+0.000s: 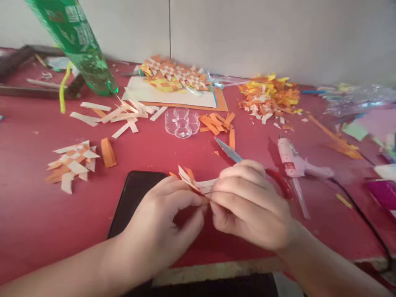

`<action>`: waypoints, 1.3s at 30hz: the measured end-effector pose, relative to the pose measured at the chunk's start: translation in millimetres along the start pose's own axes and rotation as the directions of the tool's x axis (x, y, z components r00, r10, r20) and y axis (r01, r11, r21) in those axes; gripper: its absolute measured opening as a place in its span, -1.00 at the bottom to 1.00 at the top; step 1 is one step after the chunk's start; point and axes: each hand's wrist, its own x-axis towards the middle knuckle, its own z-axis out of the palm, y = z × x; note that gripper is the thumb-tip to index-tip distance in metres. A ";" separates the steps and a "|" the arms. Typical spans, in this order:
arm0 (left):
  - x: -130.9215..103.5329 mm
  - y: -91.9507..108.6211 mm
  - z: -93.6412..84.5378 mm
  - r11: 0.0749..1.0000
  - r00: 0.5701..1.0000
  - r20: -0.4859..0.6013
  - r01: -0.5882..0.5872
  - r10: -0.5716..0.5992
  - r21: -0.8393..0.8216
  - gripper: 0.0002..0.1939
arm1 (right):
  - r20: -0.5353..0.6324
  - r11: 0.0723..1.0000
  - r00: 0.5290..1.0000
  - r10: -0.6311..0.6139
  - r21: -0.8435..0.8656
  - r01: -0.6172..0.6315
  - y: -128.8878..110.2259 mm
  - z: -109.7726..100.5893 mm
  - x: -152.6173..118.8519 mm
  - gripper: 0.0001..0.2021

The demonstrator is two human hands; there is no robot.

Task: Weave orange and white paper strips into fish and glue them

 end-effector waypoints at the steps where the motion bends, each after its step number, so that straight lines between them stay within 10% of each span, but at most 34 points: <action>1: -0.1 0.4 -0.6 1.000 1.000 -0.006 0.004 -0.004 -0.018 -0.83 | -0.003 1.000 1.000 0.005 0.014 -0.005 0.8 -0.1 1.7 -0.91; 31: -1.1 -1.5 -0.3 0.994 0.997 -0.040 -0.058 0.061 0.090 -0.85 | 0.005 0.999 1.000 0.031 0.023 -0.031 -0.2 2.1 4.8 -0.91; 39: 1.3 -0.5 -1.8 0.997 0.996 0.055 0.075 -0.075 0.006 -0.83 | 0.013 0.999 0.999 0.038 -0.027 -0.037 -2.5 2.2 5.1 -0.84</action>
